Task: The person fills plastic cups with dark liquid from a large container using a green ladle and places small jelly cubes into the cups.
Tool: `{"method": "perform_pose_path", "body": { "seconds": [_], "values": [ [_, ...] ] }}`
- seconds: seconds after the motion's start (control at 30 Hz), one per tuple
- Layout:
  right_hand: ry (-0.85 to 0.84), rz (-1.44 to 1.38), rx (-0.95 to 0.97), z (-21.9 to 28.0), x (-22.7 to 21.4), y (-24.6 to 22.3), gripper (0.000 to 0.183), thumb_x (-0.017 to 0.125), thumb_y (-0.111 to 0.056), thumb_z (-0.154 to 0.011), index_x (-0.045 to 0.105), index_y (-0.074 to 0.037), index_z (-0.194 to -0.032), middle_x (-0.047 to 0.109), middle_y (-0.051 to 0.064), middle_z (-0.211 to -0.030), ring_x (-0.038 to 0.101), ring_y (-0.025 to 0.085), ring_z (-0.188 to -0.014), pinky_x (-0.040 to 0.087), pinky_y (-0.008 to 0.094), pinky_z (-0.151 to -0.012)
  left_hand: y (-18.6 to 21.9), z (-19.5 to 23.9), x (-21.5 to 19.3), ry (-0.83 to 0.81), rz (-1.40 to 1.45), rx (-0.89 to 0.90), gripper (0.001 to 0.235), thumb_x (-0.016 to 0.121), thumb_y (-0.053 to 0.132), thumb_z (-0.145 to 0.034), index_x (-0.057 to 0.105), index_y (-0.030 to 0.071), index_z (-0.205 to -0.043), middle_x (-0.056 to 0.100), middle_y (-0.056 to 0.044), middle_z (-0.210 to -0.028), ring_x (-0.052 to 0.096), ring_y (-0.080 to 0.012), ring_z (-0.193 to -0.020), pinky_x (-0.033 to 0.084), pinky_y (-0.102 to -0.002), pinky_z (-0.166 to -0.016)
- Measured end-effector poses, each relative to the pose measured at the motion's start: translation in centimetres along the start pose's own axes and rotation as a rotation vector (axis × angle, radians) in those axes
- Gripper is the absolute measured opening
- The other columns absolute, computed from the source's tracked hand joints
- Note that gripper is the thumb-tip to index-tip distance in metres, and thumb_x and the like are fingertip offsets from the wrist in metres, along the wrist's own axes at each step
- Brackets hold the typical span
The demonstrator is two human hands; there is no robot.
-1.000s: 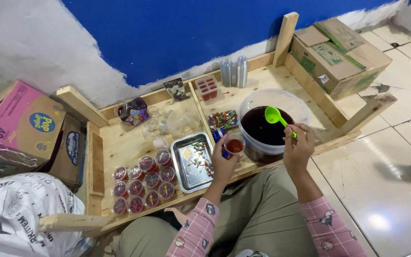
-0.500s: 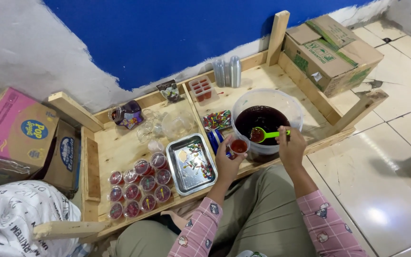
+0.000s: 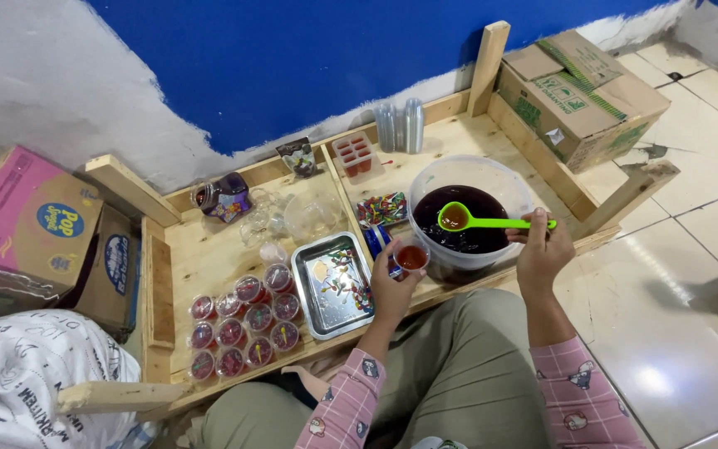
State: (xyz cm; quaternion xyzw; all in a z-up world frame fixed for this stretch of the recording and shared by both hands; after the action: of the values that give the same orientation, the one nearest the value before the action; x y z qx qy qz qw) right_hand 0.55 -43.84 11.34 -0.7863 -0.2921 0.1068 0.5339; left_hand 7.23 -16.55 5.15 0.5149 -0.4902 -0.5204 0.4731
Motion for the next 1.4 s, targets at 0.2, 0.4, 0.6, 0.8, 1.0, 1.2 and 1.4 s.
{"method": "perform_pose_path", "body": {
  "seconds": [0.2,0.4,0.6,0.8,1.0,1.2,1.4],
  "values": [
    [-0.023,-0.099,-0.007,0.3,1.3,-2.0,0.036,0.051,-0.019,-0.116,0.063,0.006,-0.093,0.066,0.026,-0.076,0.071,0.029,-0.061,0.064,0.033,-0.055,-0.8,0.2,-2.1,0.036,0.063,-0.009,0.082,0.090,0.002,-0.064,0.060,0.015,-0.139,0.057,-0.015,-0.133,0.060,-0.0387,-0.123,0.060,-0.040,-0.093],
    [-0.110,-0.155,0.029,2.8,4.2,-5.5,0.035,0.050,-0.022,-0.116,0.059,0.005,-0.095,0.066,0.023,-0.082,0.071,0.029,-0.062,0.064,0.032,-0.055,-3.0,-0.2,-4.7,0.082,0.153,-0.024,0.086,0.091,0.001,-0.063,0.057,0.011,-0.142,0.053,-0.020,-0.137,0.055,-0.0434,-0.127,0.058,-0.046,-0.098],
    [-0.197,-0.193,0.076,6.5,7.2,-6.6,0.035,0.052,-0.021,-0.114,0.061,0.004,-0.092,0.067,0.023,-0.083,0.072,0.031,-0.061,0.063,0.034,-0.053,-3.8,0.2,-8.3,0.163,0.228,-0.029,0.084,0.090,-0.003,-0.063,0.057,0.006,-0.140,0.055,-0.021,-0.131,0.056,-0.0431,-0.123,0.058,-0.047,-0.098],
    [-0.301,-0.180,0.102,9.7,9.8,-6.6,0.035,0.052,-0.019,-0.113,0.063,0.005,-0.089,0.069,0.022,-0.080,0.073,0.029,-0.062,0.064,0.033,-0.055,-3.4,0.9,-11.7,0.239,0.233,-0.031,0.083,0.091,-0.002,-0.061,0.059,0.006,-0.138,0.056,-0.022,-0.131,0.057,-0.0437,-0.123,0.056,-0.049,-0.099],
    [-0.378,-0.265,0.065,12.2,12.1,-9.1,0.030,0.050,-0.016,-0.111,0.061,0.003,-0.090,0.068,0.018,-0.081,0.073,0.025,-0.062,0.064,0.031,-0.056,-3.3,1.1,-14.0,0.276,0.229,-0.033,0.086,0.089,-0.005,-0.060,0.059,0.009,-0.140,0.055,-0.020,-0.134,0.056,-0.0423,-0.125,0.055,-0.052,-0.100],
    [-0.416,-0.220,-0.142,13.2,12.8,-12.9,0.029,0.052,-0.010,-0.109,0.063,0.005,-0.086,0.066,0.019,-0.083,0.074,0.029,-0.059,0.064,0.037,-0.052,-6.1,0.7,-15.7,0.316,0.249,-0.035,0.089,0.090,-0.006,-0.057,0.060,0.012,-0.140,0.056,-0.018,-0.133,0.057,-0.0408,-0.126,0.054,-0.051,-0.100],
    [-0.422,-0.254,-0.270,14.2,13.3,-14.4,0.027,0.053,-0.006,-0.107,0.065,0.006,-0.087,0.067,0.019,-0.087,0.075,0.029,-0.061,0.064,0.037,-0.053,-6.1,0.9,-16.1,0.330,0.275,0.002,0.088,0.091,-0.007,-0.057,0.062,0.013,-0.138,0.057,-0.017,-0.131,0.059,-0.0400,-0.124,0.056,-0.048,-0.096]
  ]
}}
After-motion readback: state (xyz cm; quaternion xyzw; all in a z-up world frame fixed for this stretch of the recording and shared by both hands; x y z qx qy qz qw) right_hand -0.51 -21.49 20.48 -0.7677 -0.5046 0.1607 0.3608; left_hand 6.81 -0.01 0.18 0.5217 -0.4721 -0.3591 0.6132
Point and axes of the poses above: each hand's wrist, its own z-axis away from the middle knuckle, its own x-axis out of the palm, y = z × x, the point moved 7 cm from there along -z, towards the middle knuckle
